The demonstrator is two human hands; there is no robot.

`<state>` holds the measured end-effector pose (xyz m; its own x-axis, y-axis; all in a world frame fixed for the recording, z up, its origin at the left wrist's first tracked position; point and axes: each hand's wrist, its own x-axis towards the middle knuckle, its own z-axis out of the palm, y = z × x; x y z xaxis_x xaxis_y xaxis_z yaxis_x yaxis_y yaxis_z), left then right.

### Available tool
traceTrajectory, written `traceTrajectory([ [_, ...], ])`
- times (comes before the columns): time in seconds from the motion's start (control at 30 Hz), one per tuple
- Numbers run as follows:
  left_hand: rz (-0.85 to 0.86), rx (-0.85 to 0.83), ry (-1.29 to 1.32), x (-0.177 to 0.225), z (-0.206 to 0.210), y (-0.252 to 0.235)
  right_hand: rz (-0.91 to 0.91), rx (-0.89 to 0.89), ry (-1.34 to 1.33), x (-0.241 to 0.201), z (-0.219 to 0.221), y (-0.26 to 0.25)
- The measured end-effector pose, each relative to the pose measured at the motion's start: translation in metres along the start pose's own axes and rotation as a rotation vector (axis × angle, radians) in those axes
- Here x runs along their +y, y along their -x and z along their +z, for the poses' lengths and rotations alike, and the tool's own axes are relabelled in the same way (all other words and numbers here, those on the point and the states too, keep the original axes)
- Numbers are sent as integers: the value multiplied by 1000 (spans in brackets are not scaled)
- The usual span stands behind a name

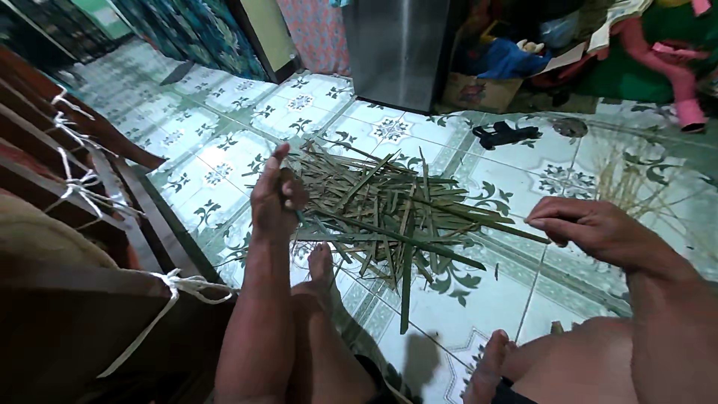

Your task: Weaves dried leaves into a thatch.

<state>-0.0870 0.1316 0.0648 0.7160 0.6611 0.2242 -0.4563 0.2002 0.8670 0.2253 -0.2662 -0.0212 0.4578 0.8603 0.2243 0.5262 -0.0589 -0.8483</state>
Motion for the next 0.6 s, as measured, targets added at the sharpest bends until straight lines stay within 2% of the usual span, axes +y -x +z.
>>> traceTrajectory([
  [0.1, 58, 81, 16, 3, -18, 0, 91, 58, 11, 4, -10, 8],
  [0.2, 24, 84, -18, -10, -19, -2, 168, 90, 35, 2, -3, 5],
  [0.3, -135, -67, -246, -30, -4, 2, 189, 81, 33, -4, 10, -4],
  [0.4, -335, -257, -427, -47, 27, 6, 132, 29, 27, -7, 21, -13],
  [0.47, -348, -290, -357, -50, 38, 7, 97, -15, 22, -8, 24, -16],
  [0.6, -257, -250, -204, -45, 32, 6, 61, -46, 11, -8, 23, -16],
])
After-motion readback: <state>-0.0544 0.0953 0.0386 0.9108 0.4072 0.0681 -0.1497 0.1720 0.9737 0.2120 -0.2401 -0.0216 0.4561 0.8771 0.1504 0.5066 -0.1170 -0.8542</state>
